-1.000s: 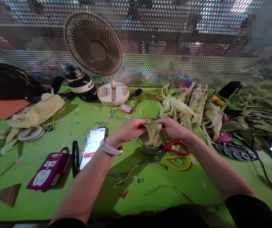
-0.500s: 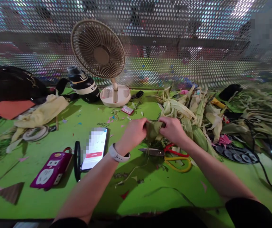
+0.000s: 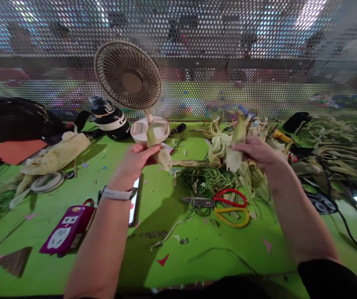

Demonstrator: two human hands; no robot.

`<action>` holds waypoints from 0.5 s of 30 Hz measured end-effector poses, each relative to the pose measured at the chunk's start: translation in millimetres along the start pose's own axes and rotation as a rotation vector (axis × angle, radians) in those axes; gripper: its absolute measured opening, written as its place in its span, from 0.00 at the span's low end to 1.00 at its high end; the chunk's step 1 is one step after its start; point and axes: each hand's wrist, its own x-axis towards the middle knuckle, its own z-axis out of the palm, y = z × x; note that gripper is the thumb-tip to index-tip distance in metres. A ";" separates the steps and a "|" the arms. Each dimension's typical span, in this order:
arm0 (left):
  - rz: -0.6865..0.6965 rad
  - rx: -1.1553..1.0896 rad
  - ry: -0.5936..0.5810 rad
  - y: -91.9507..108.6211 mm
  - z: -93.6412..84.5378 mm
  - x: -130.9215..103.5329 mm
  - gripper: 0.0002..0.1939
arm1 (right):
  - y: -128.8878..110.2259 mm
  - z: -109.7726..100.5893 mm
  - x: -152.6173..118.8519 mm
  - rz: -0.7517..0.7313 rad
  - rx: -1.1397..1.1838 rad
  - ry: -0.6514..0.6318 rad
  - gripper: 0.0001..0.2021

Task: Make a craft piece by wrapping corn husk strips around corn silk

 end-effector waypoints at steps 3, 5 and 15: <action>-0.166 -0.264 -0.224 -1.4 19.4 -3.9 0.10 | 7.8 30.9 -1.5 0.093 0.026 -0.413 0.14; -0.236 -0.331 -0.321 -4.3 32.6 -6.8 0.10 | 11.4 48.8 -2.3 0.089 -0.032 -0.578 0.13; -0.230 -0.339 -0.491 -8.6 65.9 -18.1 0.17 | -15.2 59.3 -28.1 -0.096 -0.054 -0.489 0.18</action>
